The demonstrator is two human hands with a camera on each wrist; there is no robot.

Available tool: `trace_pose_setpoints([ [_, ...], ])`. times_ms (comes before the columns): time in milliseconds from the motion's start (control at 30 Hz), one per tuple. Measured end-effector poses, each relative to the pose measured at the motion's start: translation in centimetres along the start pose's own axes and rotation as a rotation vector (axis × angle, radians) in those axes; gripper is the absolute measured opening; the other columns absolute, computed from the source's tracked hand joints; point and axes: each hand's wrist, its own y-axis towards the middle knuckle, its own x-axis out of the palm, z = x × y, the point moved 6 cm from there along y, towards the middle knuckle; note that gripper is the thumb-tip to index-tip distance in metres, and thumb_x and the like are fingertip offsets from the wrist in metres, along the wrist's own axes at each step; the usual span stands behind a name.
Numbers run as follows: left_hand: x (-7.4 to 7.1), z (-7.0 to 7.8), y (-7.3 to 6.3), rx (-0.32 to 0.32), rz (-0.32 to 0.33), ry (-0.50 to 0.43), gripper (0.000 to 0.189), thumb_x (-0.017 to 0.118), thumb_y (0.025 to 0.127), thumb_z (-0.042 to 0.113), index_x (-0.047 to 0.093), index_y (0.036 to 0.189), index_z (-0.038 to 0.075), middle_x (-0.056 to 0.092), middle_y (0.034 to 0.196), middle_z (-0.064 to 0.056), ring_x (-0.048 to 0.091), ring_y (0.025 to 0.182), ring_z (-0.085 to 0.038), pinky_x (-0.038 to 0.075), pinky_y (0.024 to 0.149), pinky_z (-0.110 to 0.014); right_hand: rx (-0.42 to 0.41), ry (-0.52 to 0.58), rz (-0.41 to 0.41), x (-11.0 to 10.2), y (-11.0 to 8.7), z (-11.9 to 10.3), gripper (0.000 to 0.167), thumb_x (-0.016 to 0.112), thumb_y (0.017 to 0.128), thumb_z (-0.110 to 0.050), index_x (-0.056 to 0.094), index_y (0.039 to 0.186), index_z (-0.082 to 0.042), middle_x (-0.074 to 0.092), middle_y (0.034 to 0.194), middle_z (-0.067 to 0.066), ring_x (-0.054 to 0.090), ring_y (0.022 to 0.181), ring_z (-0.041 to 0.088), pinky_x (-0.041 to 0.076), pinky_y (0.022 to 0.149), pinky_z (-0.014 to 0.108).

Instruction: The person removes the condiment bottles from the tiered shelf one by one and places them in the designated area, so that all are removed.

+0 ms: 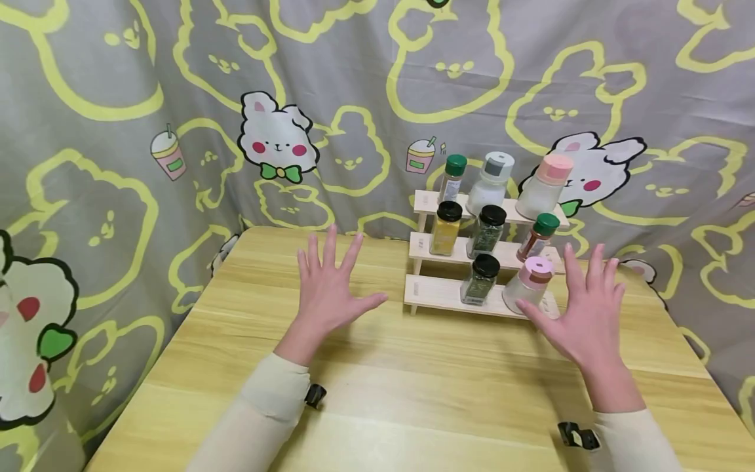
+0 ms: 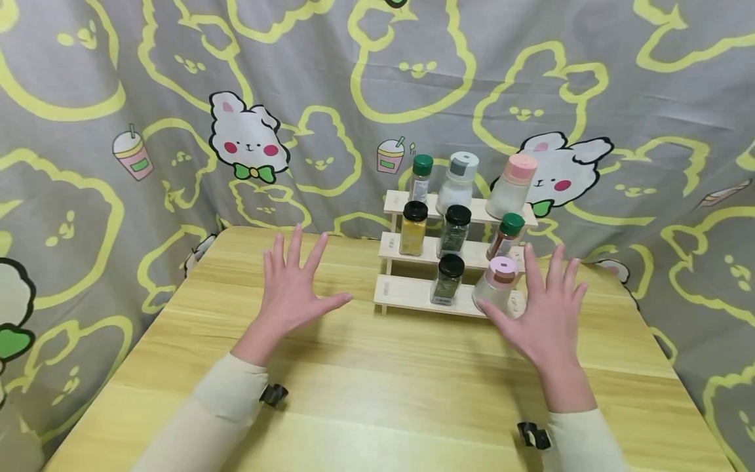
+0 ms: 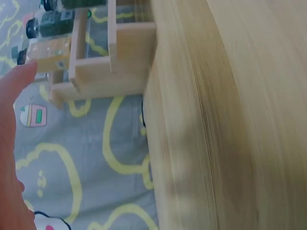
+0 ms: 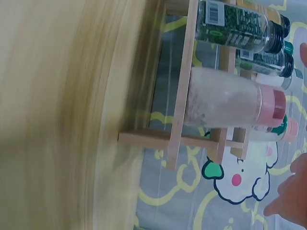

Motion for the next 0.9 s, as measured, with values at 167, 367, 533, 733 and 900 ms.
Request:
trace_pose_setpoints([
  [167, 0.5, 1.5, 0.1, 0.028, 0.000, -0.047, 0.114, 0.060, 0.071, 0.085, 0.011, 0.161, 0.034, -0.012, 0.165, -0.010, 0.000, 0.146, -0.045, 0.011, 0.114, -0.062, -0.019, 0.094, 0.008, -0.1, 0.2, 1.0, 0.110, 0.078, 0.075, -0.053, 0.020, 0.161, -0.016, -0.003, 0.164, 0.018, -0.007, 0.146, 0.044, -0.008, 0.112, 0.064],
  [367, 1.8, 4.7, 0.7, 0.093, 0.014, -0.212, 0.108, 0.072, 0.074, 0.071, 0.021, 0.159, 0.029, 0.020, 0.158, -0.015, 0.025, 0.138, -0.037, 0.030, 0.109, -0.056, -0.043, 0.260, 0.043, -0.5, 0.4, 3.1, 0.100, 0.082, 0.075, -0.031, 0.029, 0.158, -0.014, 0.005, 0.165, 0.014, 0.001, 0.148, 0.041, -0.001, 0.113, 0.065],
  [533, 3.4, 8.0, 1.3, 0.174, -0.004, -0.366, 0.101, 0.076, 0.076, 0.062, 0.032, 0.155, 0.017, 0.039, 0.146, -0.012, 0.038, 0.132, -0.030, 0.035, 0.108, -0.049, -0.068, 0.353, 0.079, -0.4, 0.4, 4.8, 0.091, 0.079, 0.076, -0.026, 0.036, 0.156, -0.021, 0.014, 0.165, 0.004, 0.011, 0.149, 0.030, 0.006, 0.113, 0.067],
  [733, 5.2, 10.9, 1.9, 0.225, -0.045, -0.498, 0.094, 0.081, 0.077, 0.052, 0.037, 0.152, 0.016, 0.043, 0.143, -0.009, 0.044, 0.128, -0.027, 0.040, 0.105, -0.043, -0.060, 0.472, 0.066, 0.4, 1.2, 5.6, 0.084, 0.076, 0.080, -0.011, 0.039, 0.154, -0.016, 0.025, 0.162, 0.006, 0.025, 0.145, 0.018, 0.023, 0.116, 0.042],
  [900, 6.7, 12.5, 2.3, 0.198, -0.130, -0.592, 0.093, 0.082, 0.079, 0.048, 0.035, 0.154, 0.019, 0.041, 0.145, -0.006, 0.045, 0.128, -0.024, 0.042, 0.103, -0.041, 0.037, 0.659, 0.014, 2.0, 1.8, 7.1, 0.074, 0.066, 0.088, 0.005, 0.037, 0.154, -0.010, 0.037, 0.154, 0.009, 0.038, 0.137, 0.020, 0.036, 0.108, 0.025],
])
